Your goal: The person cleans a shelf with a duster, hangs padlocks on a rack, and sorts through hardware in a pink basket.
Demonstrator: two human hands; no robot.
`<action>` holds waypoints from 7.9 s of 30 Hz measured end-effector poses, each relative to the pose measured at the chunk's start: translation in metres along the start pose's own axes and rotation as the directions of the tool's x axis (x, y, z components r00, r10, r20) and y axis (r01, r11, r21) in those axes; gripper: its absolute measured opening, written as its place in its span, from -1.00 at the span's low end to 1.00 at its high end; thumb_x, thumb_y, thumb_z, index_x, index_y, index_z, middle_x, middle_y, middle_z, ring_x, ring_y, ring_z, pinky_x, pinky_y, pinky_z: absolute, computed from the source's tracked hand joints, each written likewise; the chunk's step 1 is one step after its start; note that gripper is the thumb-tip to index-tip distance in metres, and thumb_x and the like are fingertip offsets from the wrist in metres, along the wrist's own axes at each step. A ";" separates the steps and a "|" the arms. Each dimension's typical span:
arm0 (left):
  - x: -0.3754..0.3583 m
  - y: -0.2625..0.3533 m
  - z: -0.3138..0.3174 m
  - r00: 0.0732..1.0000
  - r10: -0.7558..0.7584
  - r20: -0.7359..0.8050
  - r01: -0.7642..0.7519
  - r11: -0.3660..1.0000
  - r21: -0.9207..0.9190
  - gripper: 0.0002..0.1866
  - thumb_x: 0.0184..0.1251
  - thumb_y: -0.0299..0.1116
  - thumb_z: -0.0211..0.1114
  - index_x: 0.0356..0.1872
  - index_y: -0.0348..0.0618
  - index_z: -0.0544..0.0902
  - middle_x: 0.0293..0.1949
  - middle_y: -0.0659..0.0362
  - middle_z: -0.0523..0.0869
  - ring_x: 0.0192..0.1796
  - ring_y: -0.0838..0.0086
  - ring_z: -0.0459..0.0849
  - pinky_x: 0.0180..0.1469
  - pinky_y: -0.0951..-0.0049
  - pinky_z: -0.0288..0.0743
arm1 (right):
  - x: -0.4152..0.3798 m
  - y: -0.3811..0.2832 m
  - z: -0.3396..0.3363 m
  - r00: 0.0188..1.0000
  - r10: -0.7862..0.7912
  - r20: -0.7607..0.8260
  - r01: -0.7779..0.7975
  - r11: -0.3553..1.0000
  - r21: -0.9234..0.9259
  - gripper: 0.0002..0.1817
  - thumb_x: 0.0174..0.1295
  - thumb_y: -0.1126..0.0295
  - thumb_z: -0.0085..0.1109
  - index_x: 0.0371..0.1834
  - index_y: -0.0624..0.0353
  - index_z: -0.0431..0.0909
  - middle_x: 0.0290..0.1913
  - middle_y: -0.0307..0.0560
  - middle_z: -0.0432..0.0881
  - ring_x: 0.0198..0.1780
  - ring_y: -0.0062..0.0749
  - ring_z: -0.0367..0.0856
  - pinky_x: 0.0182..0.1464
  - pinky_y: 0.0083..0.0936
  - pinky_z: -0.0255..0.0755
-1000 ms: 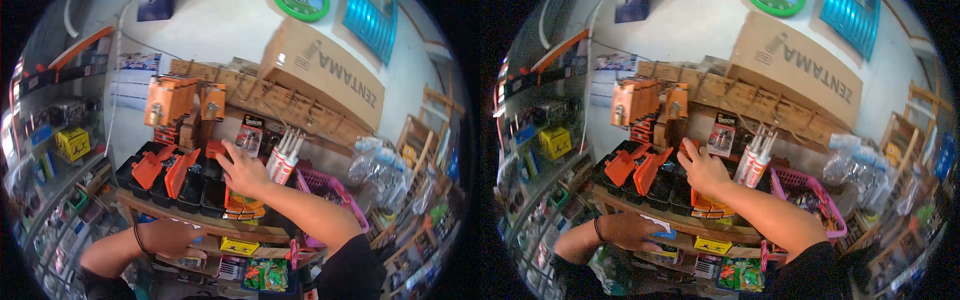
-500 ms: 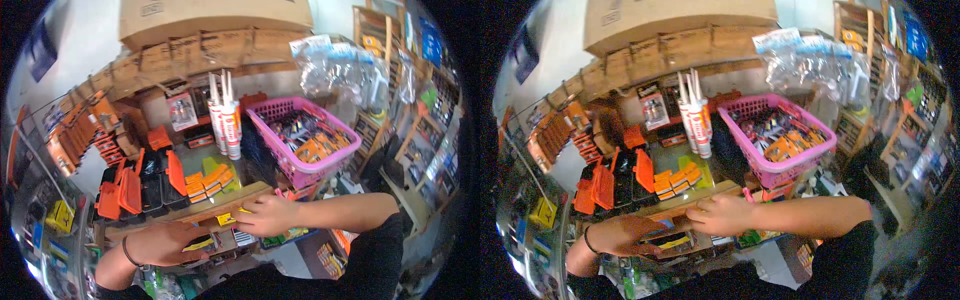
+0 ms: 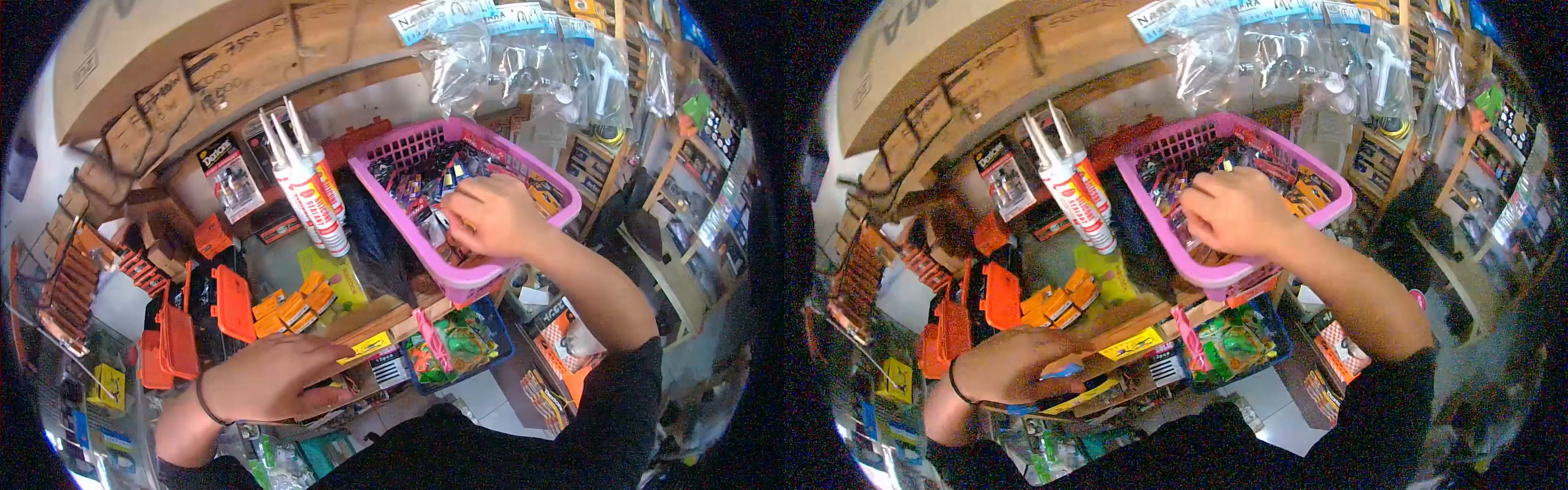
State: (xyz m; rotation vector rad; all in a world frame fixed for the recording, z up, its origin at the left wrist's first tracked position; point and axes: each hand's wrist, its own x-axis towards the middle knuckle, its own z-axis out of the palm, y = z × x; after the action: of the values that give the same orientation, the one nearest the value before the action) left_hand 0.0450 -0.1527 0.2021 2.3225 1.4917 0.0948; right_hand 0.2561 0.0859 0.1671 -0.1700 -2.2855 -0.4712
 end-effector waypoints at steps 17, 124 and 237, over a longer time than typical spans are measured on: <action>0.209 -0.033 -0.029 0.975 -0.045 -0.218 0.034 0.998 -0.051 -0.76 0.13 -0.25 0.16 -0.30 -0.21 0.55 -0.43 -0.03 0.60 -0.35 0.15 0.60 -0.33 0.24 0.46 | 0.004 0.104 0.063 0.611 0.095 0.786 -0.284 0.953 0.106 -0.71 -0.02 0.19 0.08 -0.30 0.12 0.52 -0.40 0.05 0.58 -0.32 -0.06 0.57 -0.29 -0.22 0.44; -0.041 -0.070 0.285 0.991 -0.117 -0.062 -0.070 -0.071 -0.995 -0.46 0.36 0.07 -0.32 0.10 -0.17 0.27 -0.14 0.07 0.60 -0.26 0.52 0.61 -0.45 0.61 0.46 | -0.061 -0.259 0.069 0.535 0.030 0.844 -0.845 0.016 0.535 -0.74 0.17 0.49 0.05 -0.05 0.13 0.47 -0.34 -0.37 0.52 -0.41 -0.78 0.32 -0.37 -0.76 0.23; 0.146 -0.138 0.134 0.869 -0.374 -0.323 -0.487 -0.543 -0.684 -0.25 0.12 0.32 -0.16 0.16 -0.08 0.31 0.14 0.03 0.38 0.22 0.13 0.29 0.25 0.02 0.08 | -0.222 -0.185 0.094 0.158 0.239 0.958 -0.603 -0.745 0.285 -0.64 0.24 0.18 -0.03 -0.65 0.12 0.28 -0.80 -0.25 0.27 -0.81 -0.58 0.16 -0.76 -0.63 -0.03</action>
State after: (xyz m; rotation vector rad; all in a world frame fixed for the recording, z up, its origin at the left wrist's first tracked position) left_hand 0.0235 -0.0094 0.0086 0.4554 0.3996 1.5665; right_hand 0.2960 -0.0436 -0.1052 -0.9952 -1.2326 2.3002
